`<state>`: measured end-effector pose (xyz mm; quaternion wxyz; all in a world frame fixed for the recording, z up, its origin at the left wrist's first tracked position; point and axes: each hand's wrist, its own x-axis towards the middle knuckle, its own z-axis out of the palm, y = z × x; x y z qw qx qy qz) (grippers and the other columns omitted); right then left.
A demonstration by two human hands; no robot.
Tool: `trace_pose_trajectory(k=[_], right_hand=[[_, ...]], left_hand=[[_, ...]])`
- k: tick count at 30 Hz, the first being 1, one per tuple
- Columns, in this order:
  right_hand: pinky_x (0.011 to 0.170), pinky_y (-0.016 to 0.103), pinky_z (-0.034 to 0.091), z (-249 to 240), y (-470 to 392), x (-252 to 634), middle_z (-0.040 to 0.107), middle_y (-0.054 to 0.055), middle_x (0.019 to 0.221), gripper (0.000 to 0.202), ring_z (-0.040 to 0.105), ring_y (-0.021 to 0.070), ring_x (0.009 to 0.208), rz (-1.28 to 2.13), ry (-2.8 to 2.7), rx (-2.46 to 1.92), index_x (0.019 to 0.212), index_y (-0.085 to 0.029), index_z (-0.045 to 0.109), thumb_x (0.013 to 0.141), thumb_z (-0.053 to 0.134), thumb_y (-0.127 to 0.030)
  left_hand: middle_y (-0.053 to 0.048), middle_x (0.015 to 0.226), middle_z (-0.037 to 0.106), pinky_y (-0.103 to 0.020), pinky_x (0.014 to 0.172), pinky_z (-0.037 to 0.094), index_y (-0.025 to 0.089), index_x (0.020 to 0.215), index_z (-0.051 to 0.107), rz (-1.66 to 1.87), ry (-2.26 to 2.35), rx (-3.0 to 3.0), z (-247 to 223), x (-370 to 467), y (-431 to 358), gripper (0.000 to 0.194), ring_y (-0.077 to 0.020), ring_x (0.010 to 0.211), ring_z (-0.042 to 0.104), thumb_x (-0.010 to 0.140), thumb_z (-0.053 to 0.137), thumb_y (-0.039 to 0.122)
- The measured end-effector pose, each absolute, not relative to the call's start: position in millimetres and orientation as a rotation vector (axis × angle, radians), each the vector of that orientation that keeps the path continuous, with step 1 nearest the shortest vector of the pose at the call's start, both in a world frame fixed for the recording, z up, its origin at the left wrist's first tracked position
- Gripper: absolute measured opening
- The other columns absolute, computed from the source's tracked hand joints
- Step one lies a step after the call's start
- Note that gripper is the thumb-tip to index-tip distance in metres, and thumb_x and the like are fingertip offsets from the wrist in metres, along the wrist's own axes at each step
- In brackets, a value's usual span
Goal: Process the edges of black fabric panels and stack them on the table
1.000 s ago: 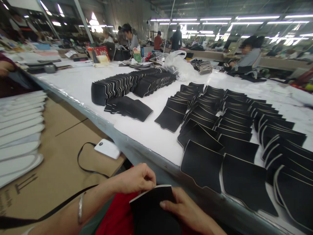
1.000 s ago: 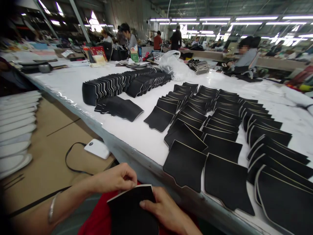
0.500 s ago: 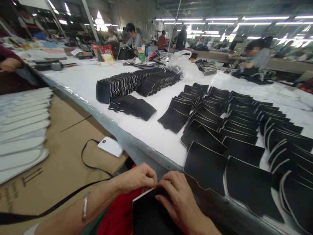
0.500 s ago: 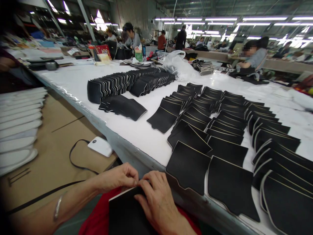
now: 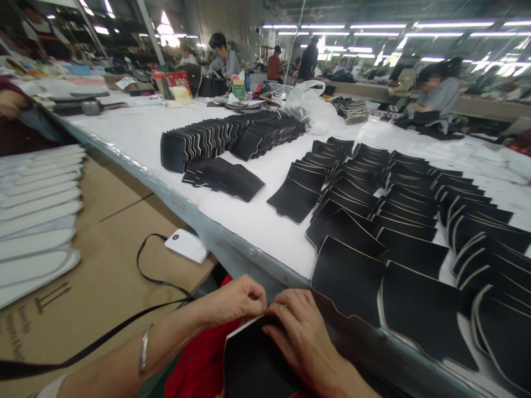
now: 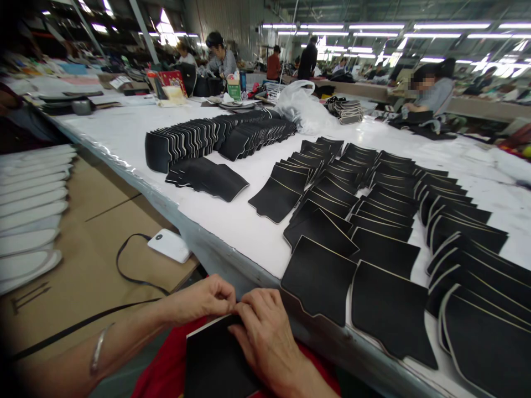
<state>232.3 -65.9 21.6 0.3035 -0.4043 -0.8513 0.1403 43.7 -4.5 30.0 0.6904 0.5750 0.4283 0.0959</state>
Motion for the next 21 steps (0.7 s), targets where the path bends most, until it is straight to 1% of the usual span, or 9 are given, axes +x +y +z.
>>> trace_pose_trajectory(k=[2, 6, 9, 13, 17, 19, 21], right_hand=[[0.076, 0.038, 0.041, 20, -65, 233, 0.063, 0.006, 0.09, 0.005, 0.053, 0.0219, 0.085, 0.4, -2.298, -1.064, 0.092, -0.018, 0.057, 0.091, 0.061, -0.02], [0.077, 0.038, 0.038, 19, -63, 235, 0.06, 0.003, 0.085, 0.013, 0.05, 0.0196, 0.081, 0.514, -2.374, -1.055, 0.082, -0.018, 0.054, 0.093, 0.059, -0.023], [0.081, 0.038, 0.038, 23, -60, 236, 0.059, 0.004, 0.09, 0.011, 0.049, 0.0206, 0.088, 0.631, -2.379, -1.071, 0.085, -0.019, 0.054, 0.095, 0.055, -0.024], [0.086, 0.038, 0.04, 37, -60, 237, 0.058, 0.004, 0.098, 0.008, 0.048, 0.021, 0.095, 0.791, -2.383, -1.063, 0.088, -0.02, 0.053, 0.096, 0.053, -0.019], [0.088, 0.036, 0.042, 56, -68, 238, 0.058, 0.004, 0.102, 0.011, 0.049, 0.0194, 0.097, 0.996, -2.391, -0.906, 0.086, -0.02, 0.049, 0.094, 0.052, -0.014], [0.088, 0.034, 0.043, 61, -69, 240, 0.058, 0.004, 0.103, 0.013, 0.05, 0.0195, 0.099, 1.12, -2.347, -0.85, 0.084, -0.021, 0.048, 0.093, 0.054, -0.015], [0.088, 0.032, 0.044, 60, -68, 243, 0.057, 0.004, 0.104, 0.014, 0.05, 0.019, 0.101, 1.23, -2.23, -0.884, 0.083, -0.022, 0.047, 0.094, 0.054, -0.016]], left_hand=[[0.007, 0.051, 0.041, -0.023, 0.047, 0.021, 0.014, 0.062, 0.059, 0.197, 0.968, 1.331, 31, 45, -7, 0.01, -0.0088, 0.05, 0.03, 0.061, 0.053, 0.022], [0.006, 0.051, 0.042, -0.023, 0.046, 0.021, 0.015, 0.061, 0.058, 0.142, 0.968, 1.405, 32, 47, -9, 0.01, -0.0095, 0.05, 0.032, 0.06, 0.051, 0.021], [0.006, 0.054, 0.041, -0.023, 0.048, 0.021, 0.015, 0.061, 0.057, 0.14, 0.949, 1.459, 32, 45, -7, 0.009, -0.0095, 0.053, 0.032, 0.061, 0.05, 0.021], [0.006, 0.055, 0.04, -0.023, 0.049, 0.022, 0.015, 0.062, 0.057, 0.131, 0.918, 1.505, 26, 42, -2, 0.01, -0.0097, 0.055, 0.032, 0.064, 0.049, 0.02], [0.005, 0.053, 0.043, -0.022, 0.048, 0.022, 0.014, 0.061, 0.058, 0.155, 0.982, 1.554, 13, 42, 2, 0.01, -0.01, 0.053, 0.034, 0.066, 0.05, 0.019], [0.005, 0.054, 0.045, -0.022, 0.05, 0.024, 0.014, 0.063, 0.06, 0.176, 0.989, 1.563, 9, 43, 3, 0.011, -0.0101, 0.054, 0.036, 0.067, 0.051, 0.019], [0.004, 0.057, 0.048, -0.021, 0.053, 0.027, 0.013, 0.065, 0.062, 0.212, 0.976, 1.564, 8, 43, 2, 0.013, -0.0105, 0.058, 0.04, 0.071, 0.054, 0.021]])
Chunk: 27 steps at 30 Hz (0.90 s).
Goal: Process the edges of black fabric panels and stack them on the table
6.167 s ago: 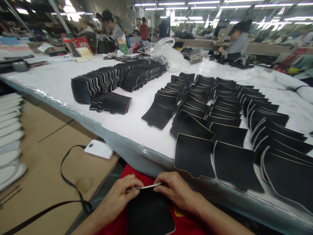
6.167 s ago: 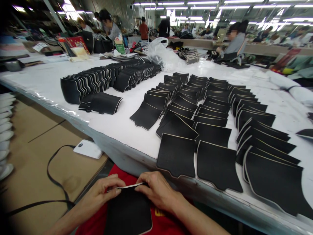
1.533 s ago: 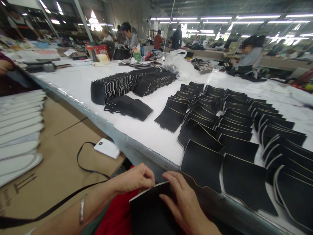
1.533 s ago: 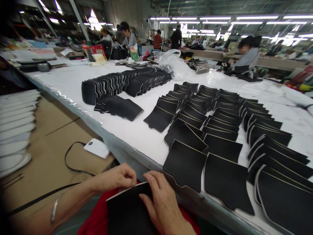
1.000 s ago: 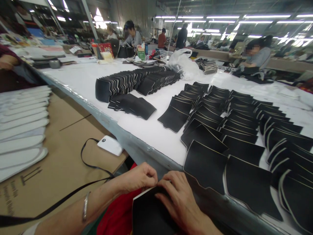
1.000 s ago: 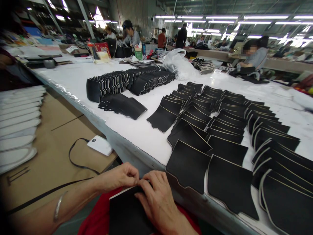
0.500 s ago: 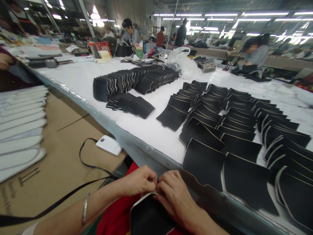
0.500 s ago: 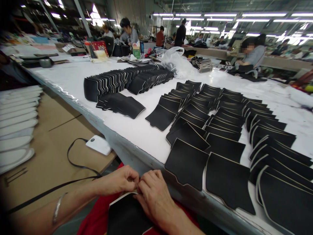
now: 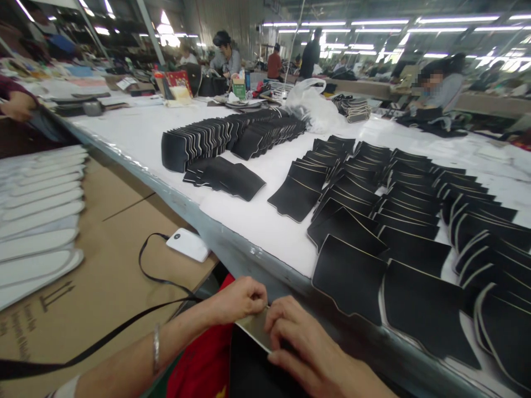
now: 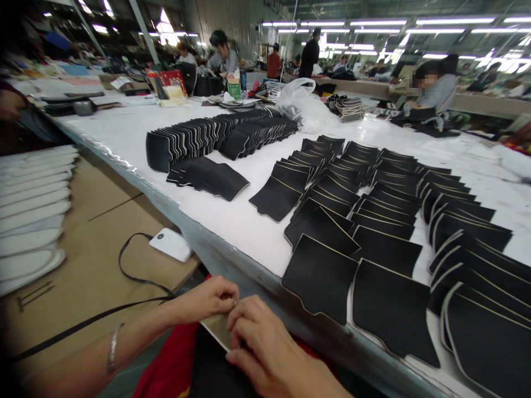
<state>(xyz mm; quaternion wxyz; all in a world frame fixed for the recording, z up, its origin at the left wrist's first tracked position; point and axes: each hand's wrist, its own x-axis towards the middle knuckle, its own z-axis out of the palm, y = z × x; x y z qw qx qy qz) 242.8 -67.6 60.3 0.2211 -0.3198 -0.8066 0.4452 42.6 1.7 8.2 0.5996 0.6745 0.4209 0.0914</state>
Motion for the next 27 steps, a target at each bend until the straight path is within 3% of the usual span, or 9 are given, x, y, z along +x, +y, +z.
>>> trace_pose_trajectory(k=[2, 7, 12, 18, 22, 27], right_hand=[[0.088, 0.032, 0.044, 54, -65, 246, 0.055, 0.003, 0.105, 0.014, 0.05, 0.0185, 0.101, 1.281, -2.109, -0.969, 0.084, -0.022, 0.045, 0.095, 0.053, -0.017], [0.091, 0.034, 0.042, 40, -65, 249, 0.053, 0.003, 0.108, 0.014, 0.049, 0.0182, 0.101, 1.295, -2.078, -1.042, 0.087, -0.023, 0.043, 0.097, 0.049, -0.015], [0.094, 0.037, 0.041, 42, -61, 244, 0.053, 0.004, 0.11, 0.014, 0.047, 0.0199, 0.105, 1.254, -2.159, -1.023, 0.087, -0.023, 0.043, 0.097, 0.049, -0.016], [0.087, 0.036, 0.042, 34, -59, 247, 0.054, 0.003, 0.107, 0.013, 0.049, 0.0189, 0.097, 1.247, -2.081, -1.091, 0.087, -0.023, 0.041, 0.099, 0.044, -0.017], [0.087, 0.037, 0.042, 28, -64, 249, 0.054, 0.002, 0.106, 0.012, 0.049, 0.0188, 0.095, 1.265, -2.082, -1.156, 0.089, -0.024, 0.042, 0.101, 0.041, -0.021], [0.085, 0.035, 0.042, 28, -63, 248, 0.055, 0.002, 0.105, 0.013, 0.05, 0.0184, 0.092, 1.302, -2.095, -1.197, 0.088, -0.024, 0.041, 0.101, 0.04, -0.022]], left_hand=[[0.003, 0.061, 0.051, -0.021, 0.054, 0.03, 0.013, 0.071, 0.064, 0.244, 0.961, 1.537, 9, 38, -1, 0.02, -0.0112, 0.061, 0.043, 0.079, 0.055, 0.03], [-0.001, 0.07, 0.058, -0.023, 0.054, 0.036, 0.011, 0.091, 0.064, 0.263, 0.994, 1.446, 13, 12, -16, 0.051, -0.0122, 0.058, 0.048, 0.095, 0.037, 0.053], [0.002, 0.068, 0.051, -0.023, 0.059, 0.031, 0.012, 0.078, 0.065, 0.287, 0.983, 1.54, 22, 5, -26, 0.04, -0.0116, 0.065, 0.043, 0.095, 0.049, 0.044], [0.001, 0.082, 0.063, -0.024, 0.066, 0.035, 0.017, 0.089, 0.07, 0.217, 1.031, 1.667, 35, 15, -36, 0.018, -0.0154, 0.076, 0.054, 0.086, 0.065, 0.034], [0.001, 0.08, 0.061, -0.024, 0.069, 0.034, 0.017, 0.08, 0.065, 0.205, 1.1, 1.844, 34, 16, -44, 0.022, -0.0143, 0.075, 0.055, 0.094, 0.051, 0.027], [0.001, 0.079, 0.061, -0.024, 0.068, 0.035, 0.017, 0.08, 0.067, 0.215, 1.056, 1.777, 31, 16, -44, 0.027, -0.014, 0.074, 0.056, 0.095, 0.05, 0.031]])
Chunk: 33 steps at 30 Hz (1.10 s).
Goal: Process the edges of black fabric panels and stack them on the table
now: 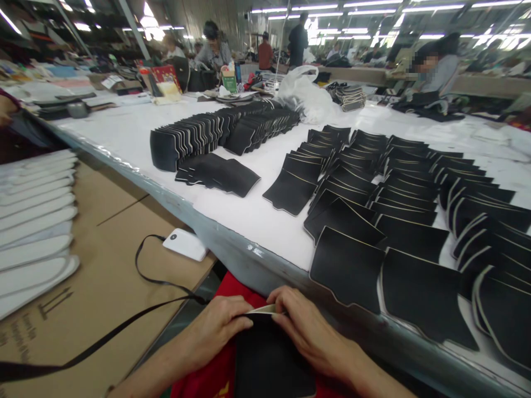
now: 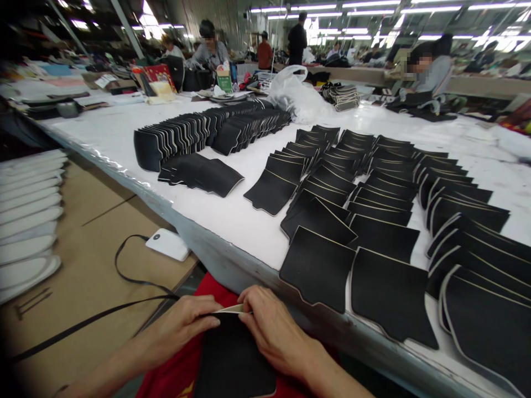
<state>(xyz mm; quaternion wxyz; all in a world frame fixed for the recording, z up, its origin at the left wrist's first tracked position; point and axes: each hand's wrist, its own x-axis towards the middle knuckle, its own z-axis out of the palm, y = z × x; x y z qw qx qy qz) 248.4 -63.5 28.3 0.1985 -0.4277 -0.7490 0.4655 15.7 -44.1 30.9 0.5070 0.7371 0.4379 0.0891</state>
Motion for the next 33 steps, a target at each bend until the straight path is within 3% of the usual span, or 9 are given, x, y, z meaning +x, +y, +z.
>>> trace_pose_trajectory(k=[10, 20, 25, 33], right_hand=[[0.078, 0.033, 0.041, 27, -61, 251, 0.058, 0.0, 0.095, 0.011, 0.051, 0.0179, 0.086, 1.313, -2.124, -1.254, 0.092, -0.023, 0.047, 0.101, 0.043, -0.027], [0.073, 0.03, 0.04, 24, -62, 249, 0.057, 0.001, 0.088, 0.013, 0.051, 0.0167, 0.081, 1.236, -2.12, -1.288, 0.088, -0.021, 0.05, 0.1, 0.046, -0.027], [0.071, 0.031, 0.04, 19, -64, 248, 0.058, 0.002, 0.085, 0.014, 0.05, 0.018, 0.08, 1.15, -2.141, -1.275, 0.087, -0.021, 0.05, 0.1, 0.046, -0.024], [0.074, 0.03, 0.042, 17, -70, 250, 0.058, 0.001, 0.088, 0.008, 0.053, 0.0171, 0.082, 1.151, -2.04, -1.266, 0.089, -0.021, 0.049, 0.098, 0.05, -0.023]], left_hand=[[0.0, 0.071, 0.06, -0.024, 0.063, 0.033, 0.016, 0.082, 0.076, 0.289, 0.986, 1.645, 23, 12, -42, 0.032, -0.0146, 0.069, 0.052, 0.09, 0.058, 0.04], [0.0, 0.085, 0.069, -0.024, 0.072, 0.039, 0.021, 0.096, 0.075, 0.228, 1.004, 1.72, 37, 24, -41, 0.024, -0.0163, 0.08, 0.06, 0.091, 0.053, 0.026], [-0.001, 0.078, 0.062, -0.027, 0.074, 0.036, 0.02, 0.084, 0.074, 0.189, 1.066, 1.883, 34, 32, -43, 0.023, -0.0173, 0.082, 0.056, 0.093, 0.053, 0.024], [0.0, 0.076, 0.062, -0.027, 0.072, 0.037, 0.019, 0.081, 0.073, 0.347, 1.008, 1.763, 28, 43, -45, 0.025, -0.0165, 0.08, 0.056, 0.095, 0.054, 0.029]])
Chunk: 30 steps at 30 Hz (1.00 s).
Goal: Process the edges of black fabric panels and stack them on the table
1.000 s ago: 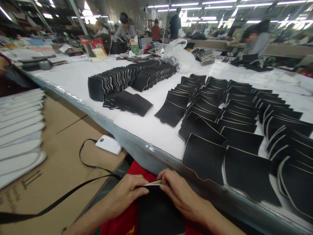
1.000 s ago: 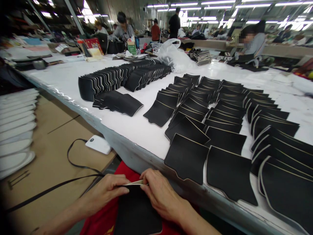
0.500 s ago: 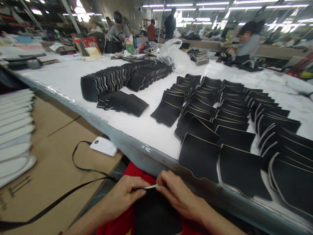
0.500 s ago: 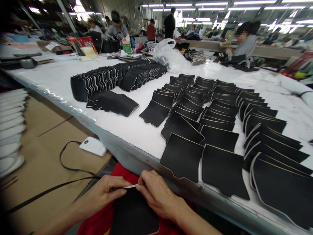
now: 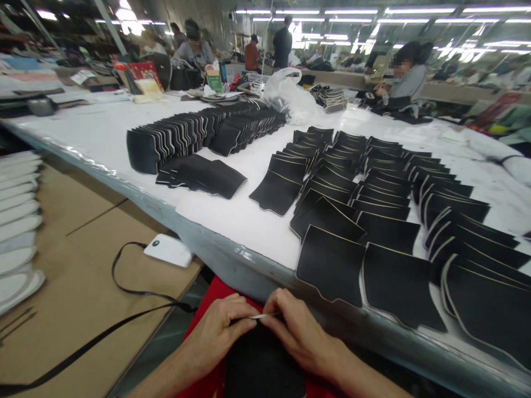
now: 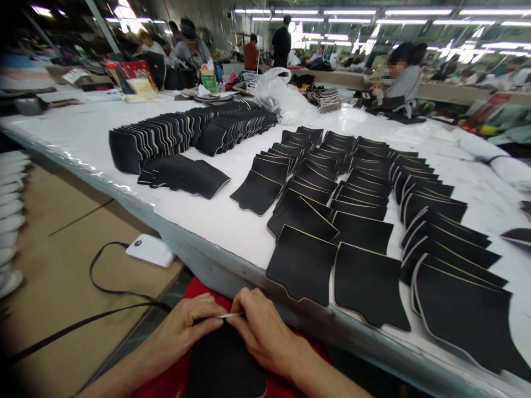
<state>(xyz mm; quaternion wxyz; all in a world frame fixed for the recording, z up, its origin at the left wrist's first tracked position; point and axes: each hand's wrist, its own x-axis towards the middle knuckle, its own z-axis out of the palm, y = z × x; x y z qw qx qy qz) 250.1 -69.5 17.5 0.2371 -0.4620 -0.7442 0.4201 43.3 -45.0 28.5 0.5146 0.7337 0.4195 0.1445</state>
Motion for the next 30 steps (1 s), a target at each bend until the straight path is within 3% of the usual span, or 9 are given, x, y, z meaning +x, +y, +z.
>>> trace_pose_trajectory(k=[1, 5, 10, 16, 24, 30], right_hand=[[0.076, 0.03, 0.043, 19, -70, 251, 0.059, 0.001, 0.091, 0.003, 0.055, 0.0172, 0.085, 1.174, -2.035, -1.276, 0.094, -0.021, 0.05, 0.097, 0.051, -0.021], [0.085, 0.031, 0.043, 25, -72, 260, 0.063, 0.002, 0.103, 0.013, 0.057, 0.0178, 0.095, 1.212, -2.086, -1.26, 0.109, -0.023, 0.054, 0.097, 0.05, -0.019], [0.076, 0.027, 0.045, 23, -70, 265, 0.065, 0.001, 0.091, 0.01, 0.06, 0.0164, 0.086, 1.211, -2.041, -1.287, 0.095, -0.021, 0.063, 0.097, 0.054, -0.023], [0.073, 0.026, 0.045, 19, -65, 261, 0.067, 0.001, 0.087, 0.01, 0.062, 0.0154, 0.081, 1.201, -2.004, -1.285, 0.09, -0.019, 0.065, 0.095, 0.058, -0.023], [0.069, 0.025, 0.043, 18, -67, 259, 0.068, 0.0, 0.079, 0.019, 0.064, 0.0153, 0.076, 1.214, -1.951, -1.342, 0.082, -0.017, 0.067, 0.095, 0.058, -0.029], [0.066, 0.025, 0.041, 14, -67, 255, 0.066, -0.001, 0.074, 0.032, 0.062, 0.0143, 0.071, 1.163, -1.898, -1.337, 0.076, -0.018, 0.065, 0.096, 0.055, -0.041]], left_hand=[[0.0, 0.078, 0.063, -0.027, 0.074, 0.037, 0.02, 0.083, 0.074, 0.348, 1.0, 1.752, 29, 43, -45, 0.025, -0.0167, 0.081, 0.057, 0.095, 0.054, 0.029], [0.0, 0.085, 0.066, -0.027, 0.078, 0.038, 0.025, 0.097, 0.076, 0.333, 0.998, 1.737, 29, 41, -44, 0.023, -0.0177, 0.087, 0.058, 0.095, 0.053, 0.029], [0.0, 0.084, 0.065, -0.027, 0.078, 0.039, 0.025, 0.092, 0.075, 0.313, 0.998, 1.742, 30, 42, -42, 0.023, -0.0181, 0.087, 0.057, 0.094, 0.053, 0.026], [0.0, 0.083, 0.064, -0.026, 0.076, 0.038, 0.023, 0.086, 0.073, 0.34, 1.01, 1.797, 30, 52, -41, 0.019, -0.0172, 0.087, 0.056, 0.093, 0.056, 0.026], [0.0, 0.074, 0.06, -0.026, 0.069, 0.036, 0.018, 0.074, 0.068, 0.37, 0.965, 1.757, 22, 57, -40, 0.034, -0.016, 0.077, 0.057, 0.095, 0.051, 0.039], [0.0, 0.073, 0.06, -0.025, 0.068, 0.036, 0.017, 0.072, 0.068, 0.374, 0.971, 1.734, 23, 57, -38, 0.034, -0.0157, 0.075, 0.056, 0.094, 0.053, 0.039]])
